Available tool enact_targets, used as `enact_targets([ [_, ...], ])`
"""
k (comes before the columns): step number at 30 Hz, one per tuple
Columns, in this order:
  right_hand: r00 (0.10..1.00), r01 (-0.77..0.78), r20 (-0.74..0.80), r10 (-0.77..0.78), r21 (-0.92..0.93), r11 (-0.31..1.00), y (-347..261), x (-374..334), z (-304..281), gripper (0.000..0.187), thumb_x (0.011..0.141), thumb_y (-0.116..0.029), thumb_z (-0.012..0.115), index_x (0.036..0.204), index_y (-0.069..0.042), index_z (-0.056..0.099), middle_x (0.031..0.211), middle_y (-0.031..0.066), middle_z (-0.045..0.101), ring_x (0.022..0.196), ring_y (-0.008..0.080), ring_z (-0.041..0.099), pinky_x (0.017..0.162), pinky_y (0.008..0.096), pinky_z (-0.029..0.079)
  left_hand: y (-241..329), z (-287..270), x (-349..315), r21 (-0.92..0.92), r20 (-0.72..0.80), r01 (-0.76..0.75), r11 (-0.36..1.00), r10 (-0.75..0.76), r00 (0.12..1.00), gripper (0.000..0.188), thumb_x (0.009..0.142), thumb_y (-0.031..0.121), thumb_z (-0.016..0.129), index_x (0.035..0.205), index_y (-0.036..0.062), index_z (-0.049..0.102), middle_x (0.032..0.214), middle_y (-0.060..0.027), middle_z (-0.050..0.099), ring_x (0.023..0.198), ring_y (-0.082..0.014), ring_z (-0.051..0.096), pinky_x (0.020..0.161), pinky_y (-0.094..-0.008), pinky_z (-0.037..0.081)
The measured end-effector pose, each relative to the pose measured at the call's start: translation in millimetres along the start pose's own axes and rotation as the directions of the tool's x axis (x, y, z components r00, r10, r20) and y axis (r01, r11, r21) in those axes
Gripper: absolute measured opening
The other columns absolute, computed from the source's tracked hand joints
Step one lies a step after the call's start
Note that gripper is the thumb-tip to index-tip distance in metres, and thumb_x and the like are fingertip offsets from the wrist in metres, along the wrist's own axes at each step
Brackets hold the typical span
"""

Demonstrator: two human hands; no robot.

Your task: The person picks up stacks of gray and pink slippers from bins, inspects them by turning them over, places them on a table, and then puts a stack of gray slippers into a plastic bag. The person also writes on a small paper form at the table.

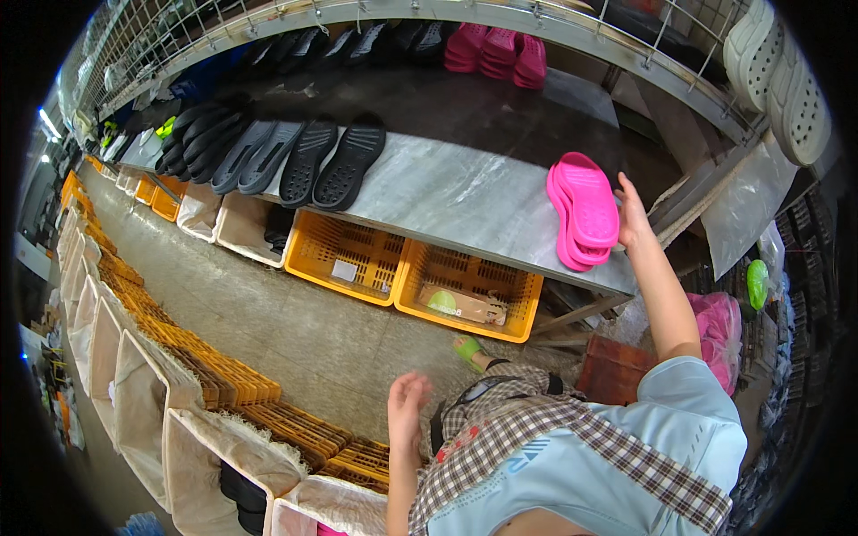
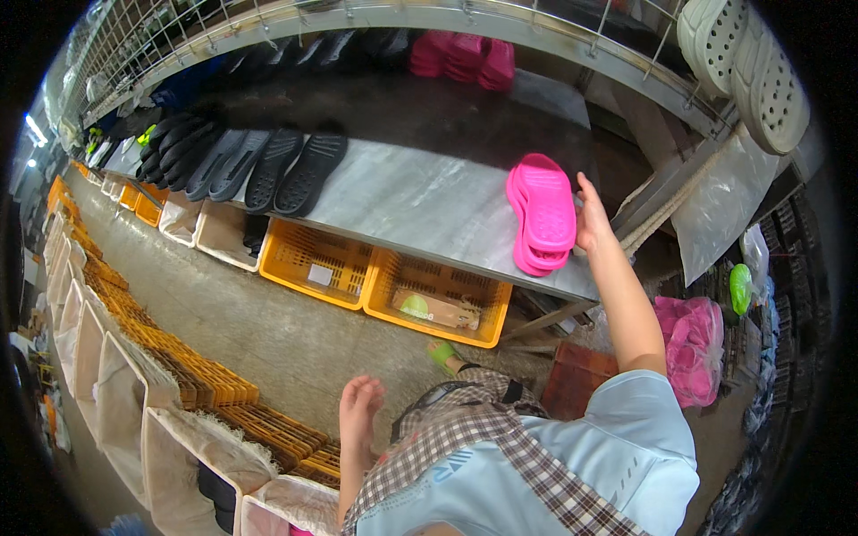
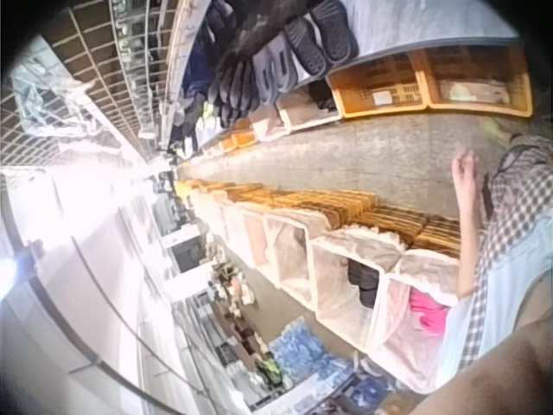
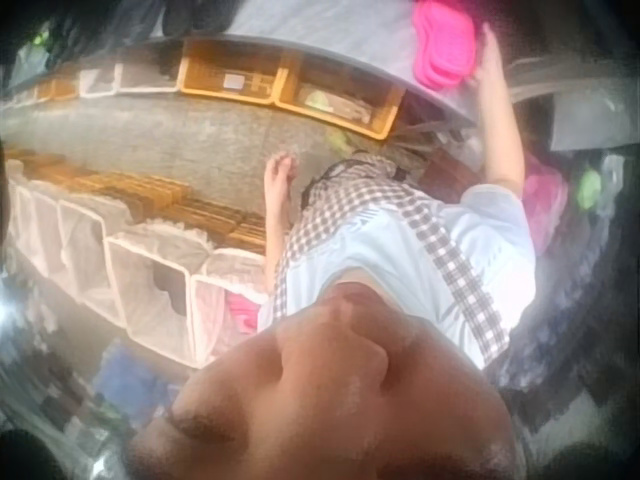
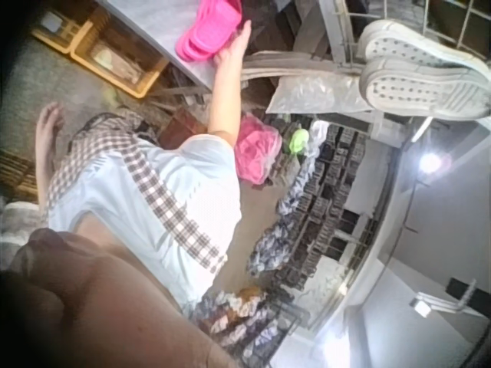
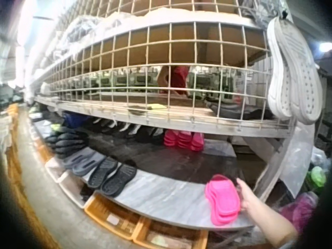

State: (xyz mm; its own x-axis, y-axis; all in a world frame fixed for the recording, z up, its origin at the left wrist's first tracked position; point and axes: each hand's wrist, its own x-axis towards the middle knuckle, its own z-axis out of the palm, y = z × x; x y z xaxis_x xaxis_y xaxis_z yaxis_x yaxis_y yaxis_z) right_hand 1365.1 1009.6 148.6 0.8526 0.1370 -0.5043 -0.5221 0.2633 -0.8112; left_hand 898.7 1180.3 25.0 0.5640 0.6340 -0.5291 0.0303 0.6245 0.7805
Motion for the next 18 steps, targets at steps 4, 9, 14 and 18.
enact_targets([
  [4,0.866,0.5,0.035,-0.5,-0.124,0.857,0.5,-27.2,-8.3,0.034,0.088,-0.034,0.059,0.107,-0.005,0.058,0.094,0.0064,0.062,0.089,0.0113,0.055,0.067,0.0318,0.045,-8.1,-8.5,-3.9,-0.01,-0.045,0.012,1.0,-0.012,0.999,0.022,0.09,0.017,0.058,0.109,0.0082,0.052,0.101,-0.0039,0.061,0.088,-0.0126,0.058,0.074,-0.0256,0.046],
  [9,0.695,0.719,0.208,-0.688,-0.195,0.668,13.0,-51.1,-17.9,0.037,0.094,-0.033,0.051,0.066,-0.01,0.048,0.055,-0.0028,0.042,0.046,0.0061,0.037,0.044,0.0213,0.028,-25.8,-6.1,-6.7,-0.019,-0.018,0.052,0.998,-0.052,0.998,0.023,0.091,0.016,0.056,0.111,0.0061,0.051,0.101,-0.0048,0.061,0.087,-0.0121,0.058,0.073,-0.0243,0.045],
  [14,0.658,0.753,0.27,-0.703,-0.194,0.629,17.6,-57.3,-14.9,0.043,0.095,-0.036,0.05,0.06,-0.011,0.043,0.052,-0.003,0.039,0.045,0.0065,0.035,0.044,0.0223,0.028,-51.4,11.1,-8.0,-0.026,-0.004,0.097,0.995,-0.097,0.995,0.029,0.092,0.016,0.054,0.116,0.0016,0.045,0.101,-0.0064,0.06,0.087,-0.0127,0.058,0.072,-0.0237,0.045],
  [18,0.651,0.759,0.299,-0.698,-0.263,0.595,11.4,-56.8,-11.0,0.043,0.094,-0.033,0.053,0.059,-0.01,0.044,0.052,-0.0028,0.041,0.045,0.0061,0.038,0.045,0.0215,0.029,-69.8,19.7,-2.3,-0.001,-0.075,0.232,0.973,-0.231,0.97,0.029,0.09,0.017,0.058,0.114,0.0066,0.046,0.102,-0.006,0.059,0.087,-0.0145,0.057,0.073,-0.0286,0.046],
])
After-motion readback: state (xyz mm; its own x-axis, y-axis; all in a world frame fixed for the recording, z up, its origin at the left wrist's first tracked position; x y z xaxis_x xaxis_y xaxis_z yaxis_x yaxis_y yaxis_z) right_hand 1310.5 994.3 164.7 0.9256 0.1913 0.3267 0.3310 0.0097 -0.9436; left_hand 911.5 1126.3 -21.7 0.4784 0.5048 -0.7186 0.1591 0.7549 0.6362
